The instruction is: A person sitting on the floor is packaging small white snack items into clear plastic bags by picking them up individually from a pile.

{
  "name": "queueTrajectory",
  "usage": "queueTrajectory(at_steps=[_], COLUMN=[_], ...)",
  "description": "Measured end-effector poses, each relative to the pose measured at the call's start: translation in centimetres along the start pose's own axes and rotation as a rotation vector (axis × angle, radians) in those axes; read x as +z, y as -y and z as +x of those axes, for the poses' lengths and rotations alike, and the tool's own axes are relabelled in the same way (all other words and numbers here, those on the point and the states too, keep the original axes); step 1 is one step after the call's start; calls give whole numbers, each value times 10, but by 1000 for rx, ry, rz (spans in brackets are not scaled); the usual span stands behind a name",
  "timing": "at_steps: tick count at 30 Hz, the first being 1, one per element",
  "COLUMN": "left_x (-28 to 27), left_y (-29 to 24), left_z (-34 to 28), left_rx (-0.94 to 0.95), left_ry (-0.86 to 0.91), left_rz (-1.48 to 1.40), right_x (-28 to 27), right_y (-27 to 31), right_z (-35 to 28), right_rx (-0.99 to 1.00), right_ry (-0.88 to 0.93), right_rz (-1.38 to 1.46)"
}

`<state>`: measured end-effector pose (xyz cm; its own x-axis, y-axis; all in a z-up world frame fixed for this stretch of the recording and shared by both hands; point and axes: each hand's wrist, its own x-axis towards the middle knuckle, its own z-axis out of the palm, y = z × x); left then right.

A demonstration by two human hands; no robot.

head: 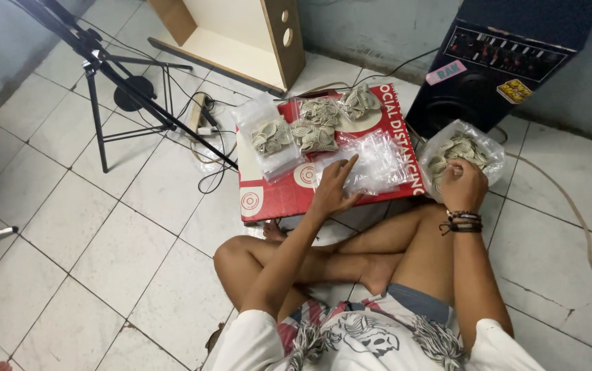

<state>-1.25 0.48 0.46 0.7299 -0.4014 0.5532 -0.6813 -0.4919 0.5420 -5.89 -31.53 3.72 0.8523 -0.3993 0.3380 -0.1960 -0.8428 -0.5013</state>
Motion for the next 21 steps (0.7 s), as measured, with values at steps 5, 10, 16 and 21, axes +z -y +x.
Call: queueTrajectory(at_steps=[5, 10, 16, 21], left_x=[2, 2, 8, 9], left_y=[6, 7, 14, 14], left_z=[-3, -4, -3, -2], left_rx=[-35, -44, -25, -15], left_ry=[-4, 2, -23, -37], left_rz=[-16, 9, 39, 56], right_x=[67, 72, 69, 55], right_y=[-58, -46, -41, -12], right_z=[31, 38, 31, 30], right_rx=[113, 177, 101, 166], right_ry=[443, 563, 569, 625], right_rz=[-213, -226, -284, -428])
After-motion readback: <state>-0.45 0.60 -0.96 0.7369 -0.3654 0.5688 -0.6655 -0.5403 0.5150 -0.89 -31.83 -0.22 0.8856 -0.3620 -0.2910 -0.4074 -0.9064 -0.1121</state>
